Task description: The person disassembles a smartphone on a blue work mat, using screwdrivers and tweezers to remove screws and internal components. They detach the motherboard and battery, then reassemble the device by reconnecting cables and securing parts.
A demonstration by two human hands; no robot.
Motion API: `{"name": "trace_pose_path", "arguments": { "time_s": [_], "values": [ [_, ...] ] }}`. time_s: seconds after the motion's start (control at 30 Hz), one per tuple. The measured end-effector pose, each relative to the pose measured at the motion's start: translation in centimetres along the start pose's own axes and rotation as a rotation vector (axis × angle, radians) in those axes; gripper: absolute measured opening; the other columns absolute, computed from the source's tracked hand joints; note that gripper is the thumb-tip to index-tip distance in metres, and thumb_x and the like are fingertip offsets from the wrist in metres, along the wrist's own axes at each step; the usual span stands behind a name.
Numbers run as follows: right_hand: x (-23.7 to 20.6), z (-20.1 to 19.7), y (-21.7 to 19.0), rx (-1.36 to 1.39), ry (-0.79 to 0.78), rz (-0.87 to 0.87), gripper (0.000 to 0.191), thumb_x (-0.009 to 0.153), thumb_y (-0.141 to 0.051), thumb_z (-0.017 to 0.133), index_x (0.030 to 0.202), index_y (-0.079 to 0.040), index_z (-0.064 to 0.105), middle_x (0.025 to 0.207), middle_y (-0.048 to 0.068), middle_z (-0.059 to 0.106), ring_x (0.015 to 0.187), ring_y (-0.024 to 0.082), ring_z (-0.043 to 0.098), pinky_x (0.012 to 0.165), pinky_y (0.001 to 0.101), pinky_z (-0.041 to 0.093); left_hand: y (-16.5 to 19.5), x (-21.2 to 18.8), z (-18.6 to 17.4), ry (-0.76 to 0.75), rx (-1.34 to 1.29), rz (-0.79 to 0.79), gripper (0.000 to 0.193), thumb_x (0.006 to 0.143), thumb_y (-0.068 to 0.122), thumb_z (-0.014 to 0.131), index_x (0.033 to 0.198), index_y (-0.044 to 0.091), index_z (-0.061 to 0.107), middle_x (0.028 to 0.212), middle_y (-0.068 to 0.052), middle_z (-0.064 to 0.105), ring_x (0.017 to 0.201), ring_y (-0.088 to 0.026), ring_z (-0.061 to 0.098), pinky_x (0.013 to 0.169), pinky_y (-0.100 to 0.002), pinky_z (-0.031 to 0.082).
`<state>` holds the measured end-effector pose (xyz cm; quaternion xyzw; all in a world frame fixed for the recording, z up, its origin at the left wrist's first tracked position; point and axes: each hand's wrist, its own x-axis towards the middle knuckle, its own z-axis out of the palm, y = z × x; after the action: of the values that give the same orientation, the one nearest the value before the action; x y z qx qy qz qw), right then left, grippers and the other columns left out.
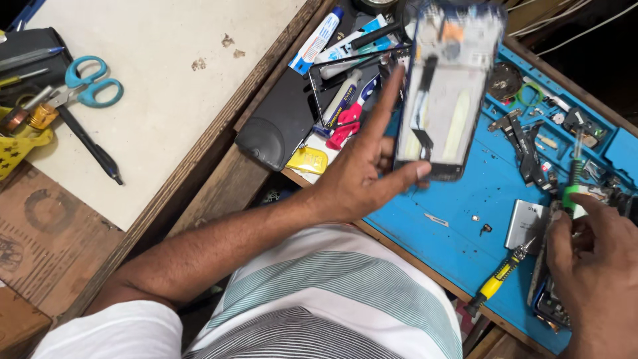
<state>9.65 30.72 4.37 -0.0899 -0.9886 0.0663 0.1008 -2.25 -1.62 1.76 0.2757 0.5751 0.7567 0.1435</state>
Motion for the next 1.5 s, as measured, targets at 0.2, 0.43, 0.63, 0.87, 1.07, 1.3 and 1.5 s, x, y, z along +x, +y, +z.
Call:
{"name": "trace_pose_path", "arguments": {
  "time_s": [0.2,0.43,0.63,0.87,1.07,1.3,1.5],
  "values": [
    [-2.5,-1.0,-0.5,-0.052,0.007,-0.078,0.022,0.111,-0.020,0.078,0.124,-0.003,0.072,0.104,0.016,0.066,0.084,0.021,0.065,0.071,0.0324,0.055,-1.8,-0.8,1.4,-0.049,0.066,-0.192,0.092,0.104,0.017,0.065,0.169,0.012,0.001,0.117,-0.019,0.078,0.104,-0.021,0.078,0.092,-0.036,0.064],
    [6.1,2.7,3.6,0.256,-0.191,-0.004,0.035,0.116,-0.036,0.063,0.117,-0.001,0.066,0.092,0.017,0.071,0.072,0.025,0.067,0.064,0.0393,0.055,-1.4,-1.3,2.0,-0.102,0.118,-0.220,0.091,0.103,0.025,0.065,0.168,0.005,0.005,0.117,-0.021,0.076,0.105,-0.024,0.076,0.092,-0.034,0.062],
    [17.7,8.2,3.3,0.641,-0.503,0.311,0.058,0.116,-0.052,0.049,0.110,0.003,0.067,0.080,0.021,0.071,0.060,0.030,0.067,0.053,0.0453,0.054,0.2,-0.9,1.3,-0.116,0.078,-0.219,0.092,0.100,0.026,0.063,0.169,0.006,0.007,0.120,-0.022,0.075,0.103,-0.024,0.075,0.092,-0.034,0.059],
    [17.5,3.8,0.8,0.167,-0.394,0.157,0.067,0.111,-0.059,0.051,0.123,0.004,0.068,0.093,0.025,0.075,0.077,0.033,0.074,0.074,0.0447,0.060,0.7,-1.8,0.9,-0.060,0.006,-0.283,0.090,0.101,0.021,0.065,0.171,0.008,0.009,0.109,-0.018,0.075,0.096,-0.019,0.072,0.083,-0.031,0.058],
    [14.4,-0.4,-2.3,-0.001,-0.357,-0.015,0.067,0.101,-0.060,0.053,0.139,-0.007,0.064,0.124,0.027,0.069,0.115,0.047,0.064,0.095,0.0548,0.051,-0.5,-3.6,1.7,-0.071,0.012,-0.343,0.076,0.101,0.015,0.066,0.163,0.004,0.023,0.114,-0.012,0.075,0.100,-0.014,0.072,0.082,-0.030,0.061],
    [9.5,-3.4,-3.0,0.157,-0.106,-0.426,0.059,0.103,-0.046,0.058,0.141,-0.002,0.058,0.131,0.026,0.065,0.121,0.044,0.060,0.103,0.0543,0.045,1.1,-1.8,2.6,-0.117,0.211,-0.438,0.099,0.089,0.010,0.071,0.164,0.011,0.006,0.098,-0.011,0.075,0.076,-0.011,0.071,0.062,-0.026,0.057],
    [-2.1,-6.2,-2.1,0.281,-0.314,-0.241,0.025,0.089,-0.025,0.069,0.113,-0.020,0.074,0.106,0.004,0.076,0.096,0.027,0.070,0.085,0.0419,0.053,4.5,0.5,2.4,-0.419,0.704,-0.527,0.072,0.086,0.028,0.077,0.151,0.014,0.048,0.061,-0.017,0.066,0.050,-0.026,0.065,0.051,-0.041,0.049]
  ]
}}
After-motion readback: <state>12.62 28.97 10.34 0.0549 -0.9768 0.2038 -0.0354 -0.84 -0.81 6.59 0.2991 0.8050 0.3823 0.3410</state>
